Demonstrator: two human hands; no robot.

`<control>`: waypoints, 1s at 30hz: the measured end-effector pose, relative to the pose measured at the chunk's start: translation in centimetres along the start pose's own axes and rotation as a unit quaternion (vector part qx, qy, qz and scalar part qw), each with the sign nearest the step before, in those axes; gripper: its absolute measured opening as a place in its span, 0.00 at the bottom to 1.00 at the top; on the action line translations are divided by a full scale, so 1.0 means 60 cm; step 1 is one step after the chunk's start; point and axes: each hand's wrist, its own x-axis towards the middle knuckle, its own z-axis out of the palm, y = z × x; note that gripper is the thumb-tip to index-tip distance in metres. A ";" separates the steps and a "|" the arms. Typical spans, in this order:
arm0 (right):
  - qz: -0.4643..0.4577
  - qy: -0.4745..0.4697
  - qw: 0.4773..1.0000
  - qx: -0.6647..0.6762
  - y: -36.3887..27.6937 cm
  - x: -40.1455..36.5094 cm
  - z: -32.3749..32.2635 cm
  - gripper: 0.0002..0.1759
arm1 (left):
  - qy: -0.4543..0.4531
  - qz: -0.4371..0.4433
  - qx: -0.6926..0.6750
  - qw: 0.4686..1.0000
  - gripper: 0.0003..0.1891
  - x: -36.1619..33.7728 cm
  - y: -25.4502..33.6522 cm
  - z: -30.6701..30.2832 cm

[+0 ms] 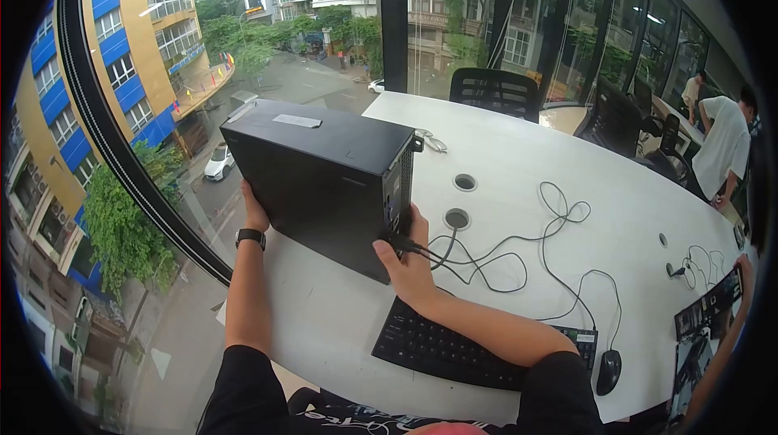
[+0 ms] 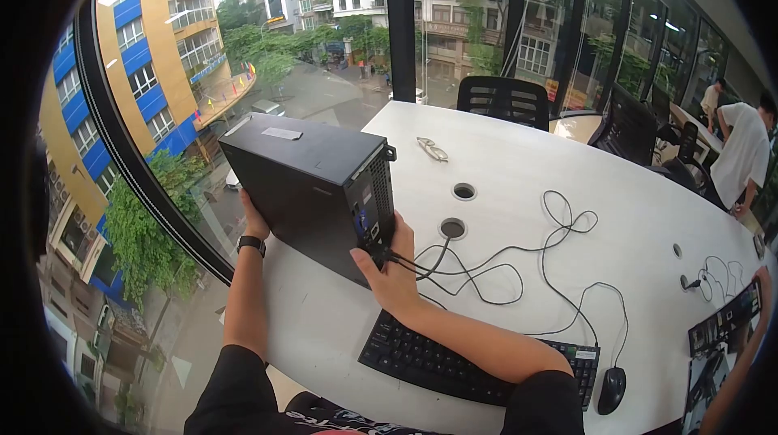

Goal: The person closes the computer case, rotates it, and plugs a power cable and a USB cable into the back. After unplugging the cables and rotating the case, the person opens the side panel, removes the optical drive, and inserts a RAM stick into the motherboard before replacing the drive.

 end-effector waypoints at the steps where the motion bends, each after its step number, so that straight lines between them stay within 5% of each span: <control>1: 0.003 -0.012 1.000 -0.024 -0.006 -0.004 -0.001 0.49 | 0.008 0.000 -0.001 1.000 0.49 0.001 -0.003 -0.003; 5: -0.013 -0.019 0.997 -0.072 -0.017 -0.001 -0.012 0.51 | -0.016 0.005 -0.001 1.000 0.49 -0.011 0.007 0.002; 8: 0.054 -0.113 0.980 -0.158 -0.071 0.024 -0.039 0.56 | -0.021 -0.017 0.008 1.000 0.49 -0.015 0.013 0.003; 10: 0.149 -0.244 0.902 -0.323 -0.109 0.034 -0.049 0.62 | -0.044 -0.040 -0.017 0.998 0.50 -0.011 0.007 -0.004; 14: 0.075 -0.258 0.899 -0.345 -0.105 0.012 -0.073 0.65 | -0.093 -0.080 -0.114 0.986 0.47 -0.018 0.005 -0.002; 16: -0.064 -0.285 0.852 -0.434 -0.084 -0.016 -0.082 0.64 | -0.020 -0.123 -0.028 0.992 0.43 -0.015 -0.006 -0.006; 17: 0.004 -0.395 0.811 -0.432 -0.134 -0.013 -0.093 0.64 | -0.021 -0.120 -0.028 0.992 0.43 -0.007 -0.014 -0.013; 30: -0.002 -0.367 0.836 -0.408 -0.120 -0.021 -0.091 0.64 | -0.029 -0.157 -0.040 0.986 0.38 0.016 -0.060 -0.067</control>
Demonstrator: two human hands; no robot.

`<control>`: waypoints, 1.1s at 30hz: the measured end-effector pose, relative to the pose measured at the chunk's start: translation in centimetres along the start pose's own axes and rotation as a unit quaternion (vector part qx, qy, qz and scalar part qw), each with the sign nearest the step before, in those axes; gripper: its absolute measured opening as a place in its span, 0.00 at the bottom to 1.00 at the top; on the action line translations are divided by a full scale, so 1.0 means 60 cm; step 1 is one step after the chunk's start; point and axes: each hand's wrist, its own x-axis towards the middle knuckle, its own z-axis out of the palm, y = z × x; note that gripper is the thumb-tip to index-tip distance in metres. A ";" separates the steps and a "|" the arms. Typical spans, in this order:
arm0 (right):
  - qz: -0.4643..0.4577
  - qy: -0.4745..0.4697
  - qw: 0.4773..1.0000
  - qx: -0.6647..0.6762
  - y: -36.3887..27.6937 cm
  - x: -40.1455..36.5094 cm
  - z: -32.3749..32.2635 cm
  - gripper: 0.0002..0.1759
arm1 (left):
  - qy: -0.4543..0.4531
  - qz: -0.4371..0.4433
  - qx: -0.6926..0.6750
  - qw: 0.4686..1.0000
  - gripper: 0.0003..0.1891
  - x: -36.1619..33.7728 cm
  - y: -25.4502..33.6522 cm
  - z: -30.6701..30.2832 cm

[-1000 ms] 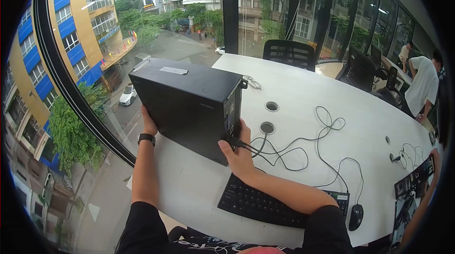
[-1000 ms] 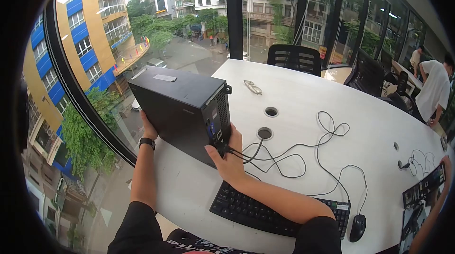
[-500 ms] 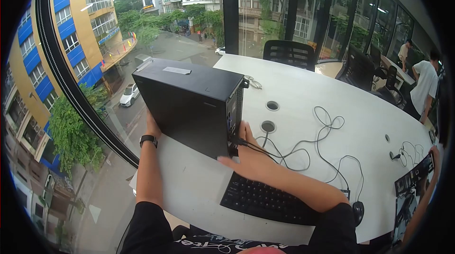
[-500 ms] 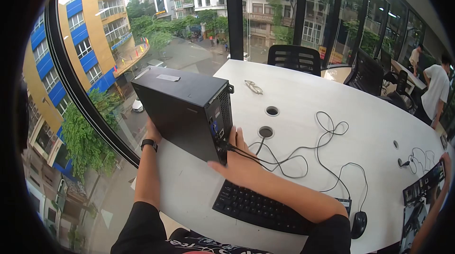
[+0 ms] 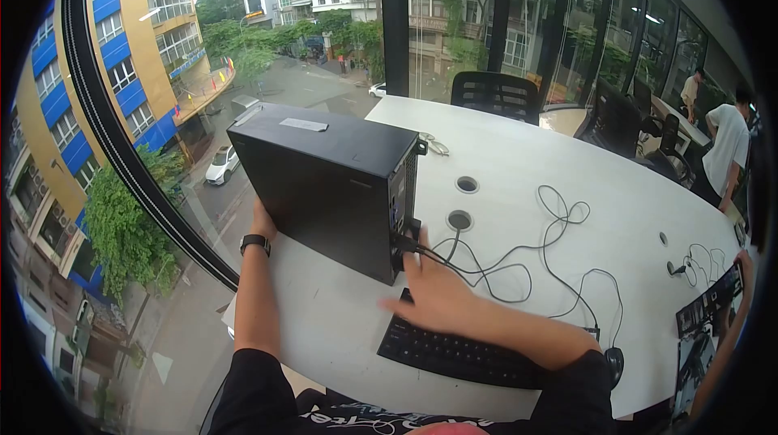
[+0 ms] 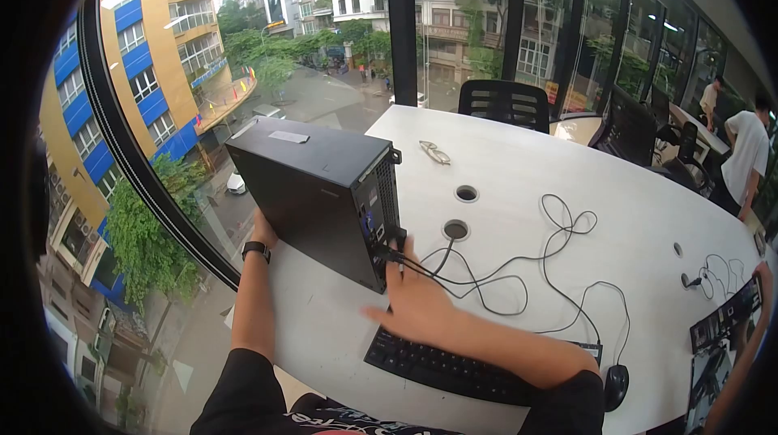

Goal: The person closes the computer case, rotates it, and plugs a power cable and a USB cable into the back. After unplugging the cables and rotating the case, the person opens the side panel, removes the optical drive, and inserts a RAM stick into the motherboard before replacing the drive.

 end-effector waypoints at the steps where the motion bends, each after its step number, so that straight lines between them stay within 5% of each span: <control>1: 0.000 0.001 1.000 -0.002 0.001 -0.001 0.001 0.64 | -0.001 0.001 0.000 1.000 0.38 0.000 -0.001 0.000; 12: 0.000 -0.018 1.000 0.003 0.009 -0.010 0.016 0.67 | 0.003 -0.013 0.012 1.000 0.38 -0.014 -0.013 0.000; 14: -0.001 0.084 0.996 -0.008 0.003 -0.019 0.022 0.51 | 0.004 -0.020 0.009 1.000 0.38 -0.019 -0.014 0.003; 15: -0.001 0.083 0.996 -0.007 0.027 0.006 -0.027 0.51 | 0.016 -0.017 0.004 1.000 0.37 -0.027 -0.012 0.012; 17: 0.010 -0.311 0.935 0.172 0.090 0.072 -0.177 0.24 | 0.029 -0.014 -0.001 0.999 0.36 -0.037 0.002 0.023; 18: -0.003 -0.221 0.969 0.115 0.072 0.051 -0.184 0.17 | 0.032 -0.014 0.024 0.999 0.35 -0.033 0.012 0.028; 21: -0.118 -0.158 0.979 0.046 0.119 0.001 -0.202 0.14 | 0.036 -0.013 0.041 0.998 0.33 -0.022 0.014 0.030; 24: 0.114 -0.100 0.984 0.091 0.142 -0.028 -0.276 0.13 | 0.034 0.002 0.038 0.999 0.32 -0.005 0.010 0.012; 27: 0.168 0.054 0.983 0.045 0.257 -0.025 -0.293 0.13 | 0.022 -0.001 0.034 0.999 0.30 0.012 -0.005 -0.016; 29: 0.238 0.120 0.958 -0.107 0.324 0.010 -0.288 0.13 | 0.008 -0.010 0.027 1.000 0.29 0.011 -0.010 -0.011; 31: 0.224 0.195 0.896 -0.330 0.374 0.064 -0.266 0.13 | 0.025 0.019 0.001 1.000 0.25 0.002 0.002 0.006; 33: 0.154 0.304 0.883 -0.324 0.349 0.123 -0.251 0.12 | 0.028 0.028 0.005 0.999 0.25 0.003 0.002 0.010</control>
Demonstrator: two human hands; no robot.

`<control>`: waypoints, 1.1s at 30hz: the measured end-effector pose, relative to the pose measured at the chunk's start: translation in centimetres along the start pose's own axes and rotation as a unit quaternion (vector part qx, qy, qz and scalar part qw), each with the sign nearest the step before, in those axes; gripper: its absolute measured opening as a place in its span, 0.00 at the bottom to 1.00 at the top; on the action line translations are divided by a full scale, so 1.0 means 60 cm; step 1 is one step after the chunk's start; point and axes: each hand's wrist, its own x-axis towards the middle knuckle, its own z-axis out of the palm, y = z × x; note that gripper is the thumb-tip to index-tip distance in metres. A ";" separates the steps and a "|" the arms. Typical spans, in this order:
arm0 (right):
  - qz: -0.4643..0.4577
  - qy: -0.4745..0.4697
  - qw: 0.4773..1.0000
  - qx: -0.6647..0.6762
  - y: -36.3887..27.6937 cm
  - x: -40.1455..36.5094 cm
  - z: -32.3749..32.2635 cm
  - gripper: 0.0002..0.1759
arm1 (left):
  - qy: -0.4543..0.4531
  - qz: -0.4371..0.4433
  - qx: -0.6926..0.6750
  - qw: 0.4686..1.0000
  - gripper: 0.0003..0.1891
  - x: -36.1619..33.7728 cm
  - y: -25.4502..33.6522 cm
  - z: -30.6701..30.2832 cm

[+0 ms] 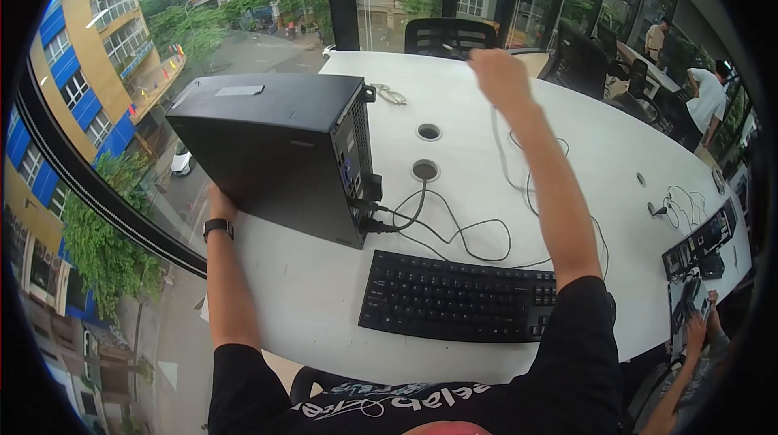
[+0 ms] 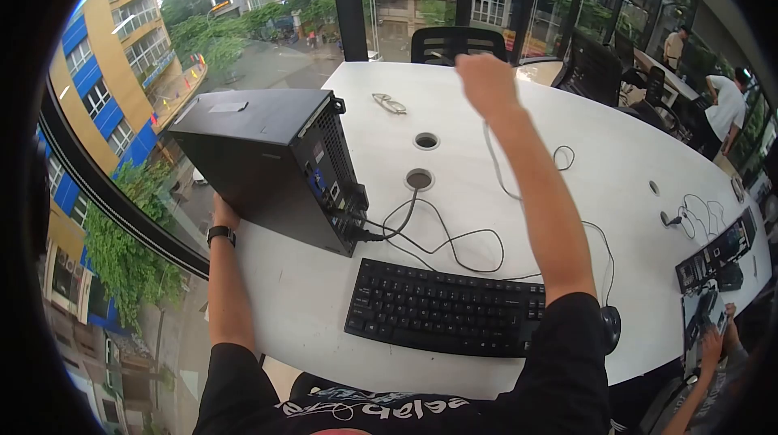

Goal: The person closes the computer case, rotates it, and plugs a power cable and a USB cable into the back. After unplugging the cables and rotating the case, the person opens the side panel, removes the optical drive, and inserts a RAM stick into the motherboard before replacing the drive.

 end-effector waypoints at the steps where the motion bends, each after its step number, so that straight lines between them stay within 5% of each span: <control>1: -0.041 0.063 0.997 0.034 -0.020 0.012 0.021 0.10 | 0.010 0.007 0.008 1.000 0.25 0.000 0.001 -0.001; 3: -0.148 0.117 0.975 0.119 -0.063 0.026 0.050 0.05 | -0.007 -0.002 0.015 1.000 0.27 0.006 -0.001 -0.011; 8: -0.303 -0.096 0.947 0.037 -0.137 0.010 0.172 0.06 | -0.034 0.005 0.025 0.999 0.28 0.015 -0.009 -0.023; 12: -0.292 -0.137 0.944 0.068 -0.185 -0.038 0.243 0.06 | -0.025 0.009 0.012 1.000 0.28 0.024 -0.017 -0.030; 17: -0.196 -0.022 0.947 0.254 -0.220 -0.047 0.264 0.08 | 0.000 0.011 0.020 1.000 0.28 0.012 -0.006 -0.011; 21: -0.203 -0.090 0.932 0.285 -0.198 -0.065 0.108 0.12 | 0.023 0.003 0.008 1.000 0.28 -0.004 0.000 0.004; 24: -0.099 -0.216 0.885 0.400 -0.192 -0.116 -0.028 0.19 | 0.020 0.005 0.000 1.000 0.28 -0.001 -0.001 0.002; 26: -0.053 -0.318 0.750 0.578 -0.191 -0.149 -0.080 0.23 | 0.016 0.007 -0.001 1.000 0.28 0.006 -0.003 -0.005; 27: -0.065 -0.334 0.732 0.591 -0.199 -0.164 -0.100 0.25 | 0.001 0.007 0.008 1.000 0.27 0.011 -0.004 -0.011; 29: -0.155 -0.302 0.809 0.479 -0.225 -0.178 -0.146 0.27 | -0.022 0.002 0.018 1.000 0.27 0.021 -0.017 -0.021; 33: -0.142 -0.255 0.826 0.483 -0.210 -0.201 -0.150 0.26 | -0.045 0.046 0.046 0.997 0.27 0.005 -0.003 -0.004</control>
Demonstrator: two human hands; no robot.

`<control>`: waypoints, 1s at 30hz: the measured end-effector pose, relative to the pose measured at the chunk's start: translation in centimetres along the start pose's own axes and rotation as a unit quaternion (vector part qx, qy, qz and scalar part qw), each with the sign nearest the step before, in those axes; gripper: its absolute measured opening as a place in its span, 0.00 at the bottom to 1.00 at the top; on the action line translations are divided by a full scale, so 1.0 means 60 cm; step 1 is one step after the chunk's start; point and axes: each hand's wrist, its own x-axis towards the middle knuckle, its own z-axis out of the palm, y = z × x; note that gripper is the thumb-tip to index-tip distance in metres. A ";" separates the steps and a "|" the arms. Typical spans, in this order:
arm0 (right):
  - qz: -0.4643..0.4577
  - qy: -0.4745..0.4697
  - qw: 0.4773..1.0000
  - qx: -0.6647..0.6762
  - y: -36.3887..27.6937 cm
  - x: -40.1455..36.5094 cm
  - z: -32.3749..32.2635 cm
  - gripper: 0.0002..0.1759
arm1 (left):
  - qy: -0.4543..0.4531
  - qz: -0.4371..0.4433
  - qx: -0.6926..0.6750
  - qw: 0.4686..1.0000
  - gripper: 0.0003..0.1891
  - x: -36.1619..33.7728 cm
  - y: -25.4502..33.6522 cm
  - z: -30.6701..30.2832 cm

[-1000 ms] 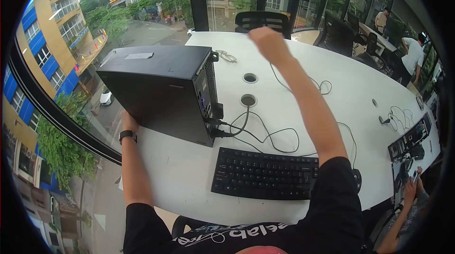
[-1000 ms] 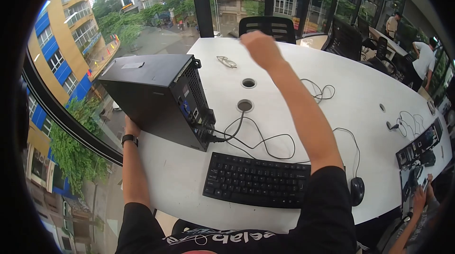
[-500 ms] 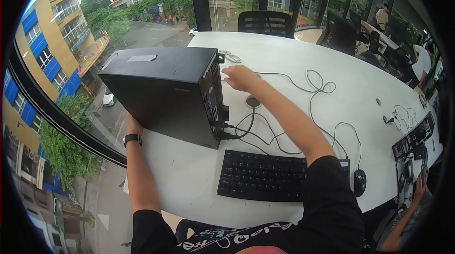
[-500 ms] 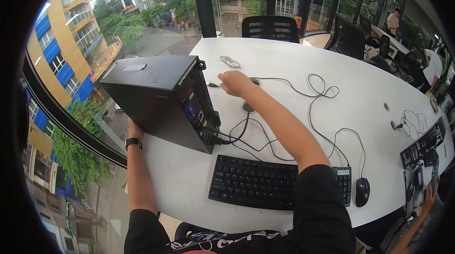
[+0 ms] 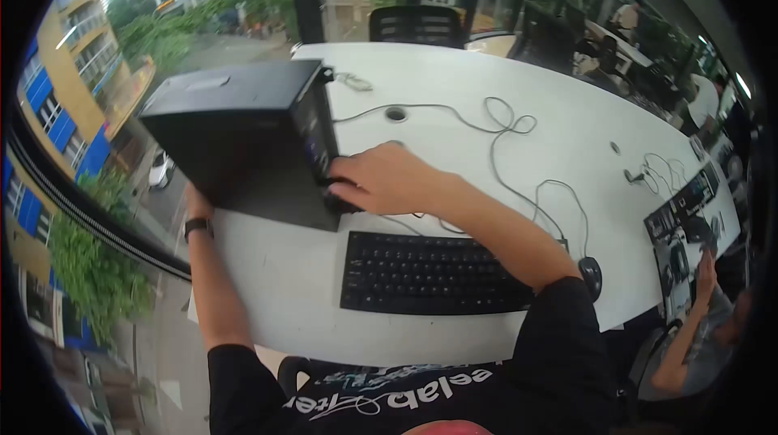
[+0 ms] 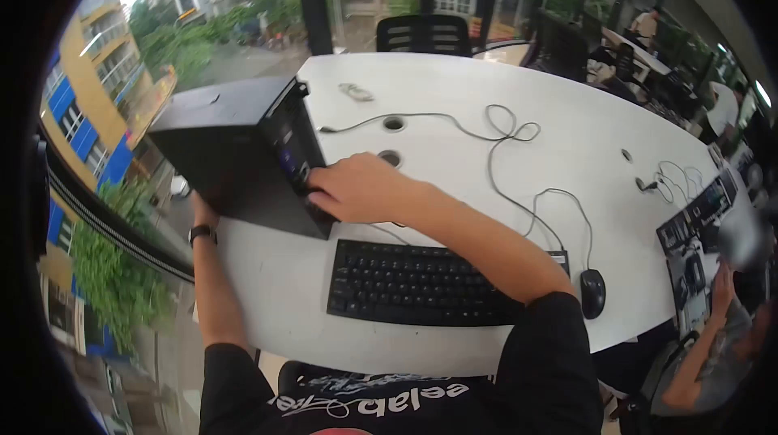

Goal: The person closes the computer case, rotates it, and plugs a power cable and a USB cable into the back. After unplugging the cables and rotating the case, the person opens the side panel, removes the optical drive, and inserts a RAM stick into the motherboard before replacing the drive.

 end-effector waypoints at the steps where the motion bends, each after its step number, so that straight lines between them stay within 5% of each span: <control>1: -0.015 0.013 0.997 -0.073 -0.006 0.019 0.011 0.24 | -0.033 0.054 0.090 0.994 0.27 0.051 -0.040 -0.043; 2: -0.030 0.026 0.988 -0.149 -0.009 0.038 0.017 0.22 | -0.064 0.114 0.176 0.976 0.28 0.112 -0.079 -0.079; 4: -0.065 0.005 0.985 -0.161 -0.013 0.042 0.043 0.18 | 0.019 -0.011 -0.013 1.000 0.29 0.001 -0.002 -0.006; 6: -0.082 0.030 0.979 -0.182 -0.002 0.044 0.063 0.18 | 0.032 -0.040 -0.025 0.998 0.29 0.004 -0.004 -0.013; 19: -0.071 0.054 0.977 -0.195 0.005 -0.008 0.035 0.13 | 0.007 -0.046 -0.015 0.999 0.28 0.014 -0.013 -0.031; 21: 0.007 0.047 0.987 -0.154 -0.003 -0.066 -0.015 0.09 | 0.010 -0.047 0.017 0.999 0.28 0.009 -0.020 -0.045; 24: -0.004 0.173 0.973 -0.152 0.031 -0.163 -0.065 0.09 | 0.030 -0.045 -0.021 0.998 0.27 0.026 -0.030 -0.068; 28: 0.208 0.309 0.919 -0.129 0.034 -0.300 -0.113 0.11 | 0.043 -0.092 -0.063 0.993 0.27 0.030 -0.032 -0.099; 30: 0.300 0.413 0.854 0.101 0.063 -0.360 -0.100 0.13 | 0.029 -0.088 -0.031 0.995 0.27 0.052 -0.055 -0.148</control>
